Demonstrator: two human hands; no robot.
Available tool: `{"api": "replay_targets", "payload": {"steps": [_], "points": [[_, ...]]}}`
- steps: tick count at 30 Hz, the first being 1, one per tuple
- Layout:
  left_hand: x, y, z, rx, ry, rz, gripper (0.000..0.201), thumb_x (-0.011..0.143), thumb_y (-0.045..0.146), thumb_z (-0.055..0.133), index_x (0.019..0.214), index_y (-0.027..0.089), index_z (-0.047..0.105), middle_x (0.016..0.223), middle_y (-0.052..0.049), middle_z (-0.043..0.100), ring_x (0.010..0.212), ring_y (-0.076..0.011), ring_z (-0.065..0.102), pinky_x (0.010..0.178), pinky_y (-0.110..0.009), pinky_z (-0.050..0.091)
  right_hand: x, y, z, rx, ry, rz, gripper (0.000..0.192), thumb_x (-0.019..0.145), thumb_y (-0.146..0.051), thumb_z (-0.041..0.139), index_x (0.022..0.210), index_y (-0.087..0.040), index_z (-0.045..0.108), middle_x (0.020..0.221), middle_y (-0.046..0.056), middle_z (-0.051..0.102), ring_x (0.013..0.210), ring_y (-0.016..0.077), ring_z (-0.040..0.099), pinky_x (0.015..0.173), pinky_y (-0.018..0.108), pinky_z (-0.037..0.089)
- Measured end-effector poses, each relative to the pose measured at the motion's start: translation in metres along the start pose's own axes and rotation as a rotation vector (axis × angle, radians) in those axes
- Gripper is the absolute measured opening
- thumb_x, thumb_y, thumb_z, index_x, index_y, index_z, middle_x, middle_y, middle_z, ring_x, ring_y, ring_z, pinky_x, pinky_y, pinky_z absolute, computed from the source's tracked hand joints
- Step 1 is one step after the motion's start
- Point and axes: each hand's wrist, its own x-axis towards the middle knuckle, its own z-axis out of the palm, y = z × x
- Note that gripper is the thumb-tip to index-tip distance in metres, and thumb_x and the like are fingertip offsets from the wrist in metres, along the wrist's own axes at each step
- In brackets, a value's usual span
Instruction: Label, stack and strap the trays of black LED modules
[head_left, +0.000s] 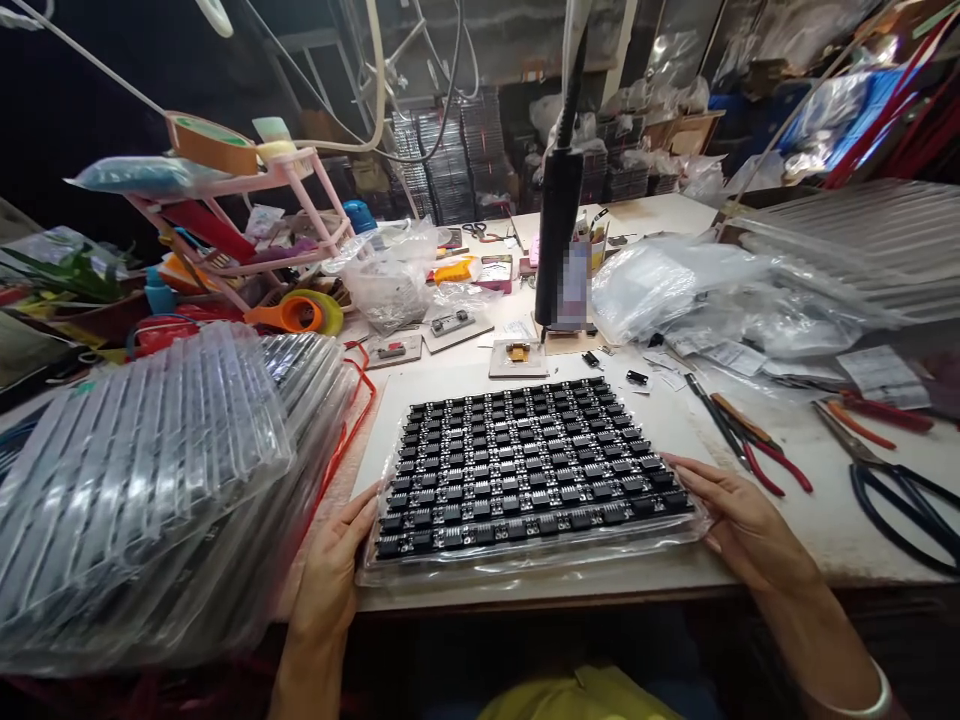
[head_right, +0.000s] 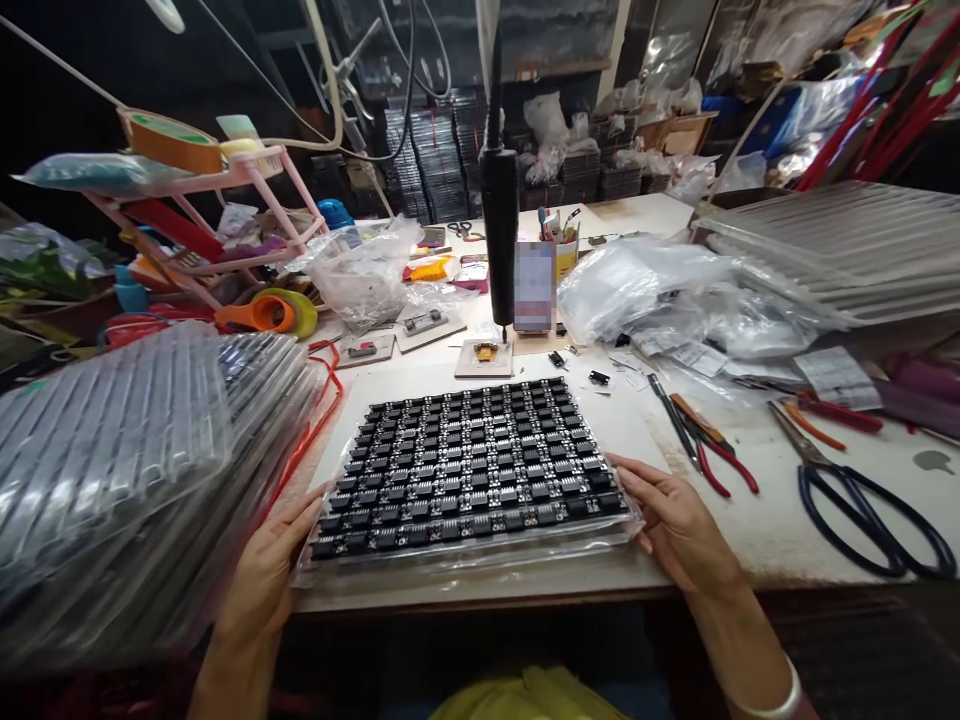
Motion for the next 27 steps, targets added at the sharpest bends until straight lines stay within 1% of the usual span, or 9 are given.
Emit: {"api": "replay_targets", "payload": {"steps": [6,8,10,12,14,16,20,24,27], "points": [[0.002,-0.003,-0.001,0.014,0.041,-0.004,0.055,0.061,0.041,0.077,0.109,0.018,0.068,0.105,-0.007,0.071,0.105,-0.0278,0.063,0.089,-0.035,0.054,-0.002,0.001,0.002,0.085,0.016,0.023,0.046,0.065,-0.038,0.078,0.106,-0.018,0.07,0.064,0.001,0.064,0.039,0.0032,0.035,0.03,0.014,0.022],[0.002,-0.004,-0.001,0.009,0.066,-0.016,0.056,0.058,0.04,0.079,0.109,0.018,0.069,0.103,-0.007,0.072,0.102,-0.0282,0.064,0.086,-0.034,0.055,-0.002,0.002,0.003,0.085,0.024,0.03,0.047,0.065,-0.039,0.078,0.108,-0.019,0.069,0.068,0.001,0.065,0.039,0.0023,0.036,0.03,0.013,0.021],[0.003,-0.004,0.0,0.016,0.078,-0.025,0.057,0.057,0.04,0.08,0.108,0.018,0.069,0.102,-0.007,0.072,0.1,-0.0279,0.065,0.083,-0.032,0.056,-0.002,0.003,0.003,0.082,0.021,0.036,0.049,0.067,-0.04,0.077,0.11,-0.02,0.068,0.076,0.003,0.068,0.045,0.0054,0.047,0.032,0.014,0.028],[0.003,-0.003,0.001,0.022,0.082,-0.033,0.057,0.055,0.041,0.08,0.107,0.018,0.07,0.1,-0.006,0.073,0.098,-0.0273,0.065,0.082,-0.031,0.056,-0.001,0.004,0.003,0.079,0.022,0.043,0.049,0.068,-0.041,0.076,0.112,-0.02,0.067,0.086,0.006,0.07,0.059,0.0109,0.058,0.039,0.016,0.039],[0.004,-0.002,0.002,0.043,0.085,-0.045,0.058,0.053,0.042,0.081,0.104,0.019,0.071,0.097,-0.006,0.073,0.096,-0.0267,0.066,0.08,-0.03,0.056,0.002,0.006,0.003,0.052,0.038,0.043,0.048,0.069,-0.042,0.074,0.111,-0.02,0.067,0.091,0.007,0.071,0.068,0.0147,0.062,0.046,0.019,0.046],[0.005,-0.001,0.003,0.082,0.091,-0.056,0.058,0.05,0.044,0.082,0.101,0.019,0.072,0.094,-0.005,0.074,0.094,-0.0258,0.066,0.079,-0.029,0.056,0.004,0.008,0.002,-0.031,0.068,-0.002,0.047,0.07,-0.044,0.072,0.11,-0.019,0.068,0.089,0.007,0.071,0.072,0.0174,0.063,0.051,0.023,0.05],[0.007,-0.004,0.0,0.223,0.148,-0.042,0.057,0.05,0.05,0.079,0.098,0.021,0.072,0.086,-0.003,0.073,0.089,-0.023,0.066,0.075,-0.028,0.056,0.004,0.01,-0.002,-0.257,0.115,-0.166,0.045,0.074,-0.046,0.066,0.108,-0.015,0.067,0.086,0.007,0.07,0.079,0.0196,0.063,0.066,0.028,0.052],[0.003,-0.007,-0.012,0.478,0.143,0.042,0.059,0.058,0.057,0.071,0.103,0.02,0.071,0.066,-0.001,0.067,0.074,-0.0213,0.064,0.065,-0.028,0.054,-0.007,0.007,-0.008,-0.506,0.131,-0.169,0.049,0.081,-0.048,0.055,0.113,-0.013,0.064,0.071,0.004,0.065,0.058,0.0152,0.056,0.052,0.027,0.045],[-0.004,-0.006,-0.019,0.654,0.122,0.113,0.063,0.061,0.063,0.065,0.105,0.019,0.071,0.05,0.002,0.056,0.055,-0.017,0.057,0.053,-0.027,0.049,-0.019,0.007,-0.014,-0.588,0.106,-0.152,0.051,0.083,-0.048,0.051,0.119,-0.013,0.061,0.066,0.002,0.061,0.056,0.0142,0.053,0.05,0.026,0.041]]}}
